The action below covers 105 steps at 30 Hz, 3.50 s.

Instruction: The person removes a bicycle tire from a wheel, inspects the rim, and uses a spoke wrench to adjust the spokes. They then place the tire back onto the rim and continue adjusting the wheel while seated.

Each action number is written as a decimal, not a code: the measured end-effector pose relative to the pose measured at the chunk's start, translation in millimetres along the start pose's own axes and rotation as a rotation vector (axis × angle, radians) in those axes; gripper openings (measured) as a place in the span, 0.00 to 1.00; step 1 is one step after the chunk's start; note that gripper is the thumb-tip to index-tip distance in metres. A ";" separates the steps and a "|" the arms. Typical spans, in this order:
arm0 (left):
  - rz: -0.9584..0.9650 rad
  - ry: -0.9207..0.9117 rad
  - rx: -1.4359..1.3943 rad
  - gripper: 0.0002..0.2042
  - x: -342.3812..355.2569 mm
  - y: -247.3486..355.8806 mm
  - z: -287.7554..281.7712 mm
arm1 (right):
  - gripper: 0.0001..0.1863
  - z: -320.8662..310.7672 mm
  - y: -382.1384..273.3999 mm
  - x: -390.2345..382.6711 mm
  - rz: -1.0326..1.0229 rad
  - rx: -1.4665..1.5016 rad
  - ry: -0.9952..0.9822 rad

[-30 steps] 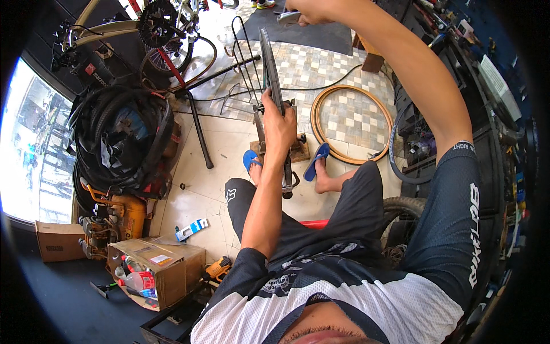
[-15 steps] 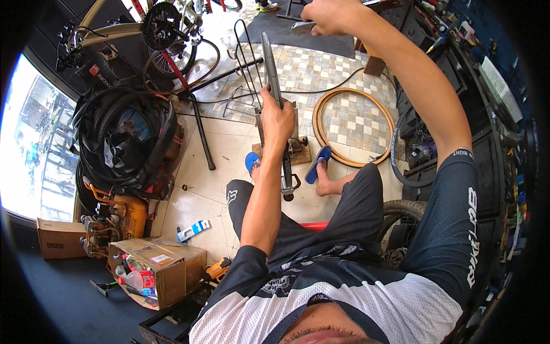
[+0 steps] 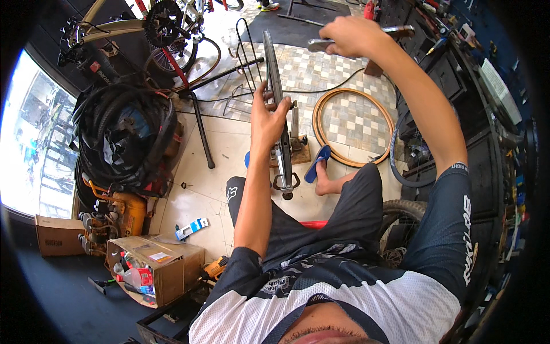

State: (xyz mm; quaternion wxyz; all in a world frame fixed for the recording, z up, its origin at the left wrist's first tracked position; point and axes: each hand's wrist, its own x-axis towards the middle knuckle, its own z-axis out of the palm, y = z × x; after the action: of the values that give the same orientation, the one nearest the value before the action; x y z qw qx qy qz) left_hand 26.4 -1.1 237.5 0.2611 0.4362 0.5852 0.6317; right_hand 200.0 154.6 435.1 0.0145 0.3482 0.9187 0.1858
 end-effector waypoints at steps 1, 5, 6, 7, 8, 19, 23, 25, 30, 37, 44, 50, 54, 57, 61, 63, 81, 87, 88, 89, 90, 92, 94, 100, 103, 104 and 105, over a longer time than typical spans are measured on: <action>0.001 0.003 0.012 0.36 -10.9 -5.6 -6.1 | 0.16 -4.5 -7.2 -10.8 0.018 0.026 -0.032; -0.004 0.021 0.001 0.38 -62.9 -19.5 -9.0 | 0.17 38.0 -1.5 -43.5 0.112 0.173 -0.166; 0.005 0.027 0.008 0.38 -77.4 -33.2 -11.7 | 0.17 59.2 0.3 -52.2 0.106 0.216 -0.181; -0.027 0.013 0.038 0.39 -93.3 -50.7 -17.8 | 0.17 73.7 -5.5 -61.9 0.118 0.262 -0.204; -0.059 -0.001 0.066 0.40 -108.5 -70.9 -24.0 | 0.16 87.1 -13.6 -74.8 0.130 0.307 -0.228; -0.288 -0.146 0.163 0.26 -148.7 -77.7 -23.0 | 0.19 258.1 -53.1 -201.7 0.401 0.646 -0.369; -0.231 -0.208 0.354 0.27 -148.5 -90.4 -28.0 | 0.19 235.3 -27.6 -176.5 0.346 0.655 -0.330; -0.117 -0.158 0.434 0.28 -146.4 -92.6 -23.2 | 0.18 217.2 -7.8 -153.7 0.293 0.615 -0.232; -0.004 0.012 0.410 0.32 -131.6 -71.9 -6.0 | 0.16 128.0 6.7 -80.0 0.166 0.495 -0.021; -0.045 -0.015 0.367 0.29 -136.7 -60.2 -2.0 | 0.15 28.8 -8.5 2.0 0.002 0.210 0.083; 0.007 -0.076 0.432 0.29 -150.3 -70.9 -6.1 | 0.15 -4.2 -31.0 39.7 -0.074 0.082 -0.007; 0.020 -0.017 0.386 0.24 -162.1 -109.5 -2.1 | 0.16 -9.7 -39.0 45.7 -0.097 0.059 -0.019; -0.060 -0.072 0.352 0.25 -162.9 -107.7 -2.2 | 0.16 -11.1 -35.7 41.9 -0.053 0.061 -0.041; -0.092 -0.108 0.377 0.29 -162.8 -107.5 -4.5 | 0.16 -6.8 -30.0 40.0 -0.032 0.054 -0.020; -0.105 -0.113 0.353 0.29 -162.7 -98.9 -3.9 | 0.16 -7.6 -25.6 34.5 -0.019 0.037 -0.033; -0.107 -0.112 0.354 0.29 -163.6 -100.1 -4.4 | 0.16 -9.2 -27.8 31.8 -0.025 0.044 -0.044; -0.118 -0.122 0.338 0.28 -165.0 -106.0 -3.4 | 0.15 -19.8 -55.0 41.5 -0.235 -0.057 -0.063; -0.111 -0.121 0.341 0.28 -165.7 -107.2 -3.9 | 0.13 -27.0 -63.5 44.6 -0.244 -0.093 -0.101; -0.107 -0.123 0.341 0.28 -165.5 -106.8 -4.0 | 0.13 -26.7 -64.2 45.6 -0.255 -0.098 -0.103; -0.103 -0.125 0.342 0.28 -165.3 -106.5 -4.0 | 0.13 -27.0 -65.5 46.2 -0.245 -0.111 -0.118; -0.094 -0.120 0.348 0.28 -165.4 -106.8 -4.3 | 0.13 -27.9 -68.0 46.7 -0.237 -0.123 -0.131; -0.077 -0.109 0.360 0.28 -166.0 -107.9 -4.4 | 0.13 -26.7 -70.7 49.1 -0.232 -0.142 -0.132; -0.001 -0.066 0.356 0.25 -166.0 -111.2 -1.6 | 0.13 -25.0 -71.1 51.4 -0.230 -0.163 -0.108; 0.061 -0.034 0.372 0.24 -166.0 -115.7 -1.3 | 0.15 -35.3 -82.5 59.5 -0.219 -0.208 -0.163; 0.032 -0.039 0.371 0.24 -166.8 -115.1 -1.5 | 0.14 -49.4 -87.3 63.0 -0.202 -0.138 -0.234; 0.018 -0.041 0.368 0.24 -167.2 -114.7 -1.7 | 0.14 -49.2 -87.6 63.8 -0.214 -0.139 -0.228; -0.015 -0.065 0.359 0.25 -166.2 -111.5 -2.1 | 0.14 -48.2 -86.9 65.4 -0.226 -0.141 -0.221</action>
State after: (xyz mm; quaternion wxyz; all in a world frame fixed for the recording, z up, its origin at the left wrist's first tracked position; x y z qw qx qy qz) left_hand 84.7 -121.9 89.0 0.2027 0.4915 0.6831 0.5007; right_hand 87.8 121.0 456.2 0.1604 0.2592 0.9295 0.2075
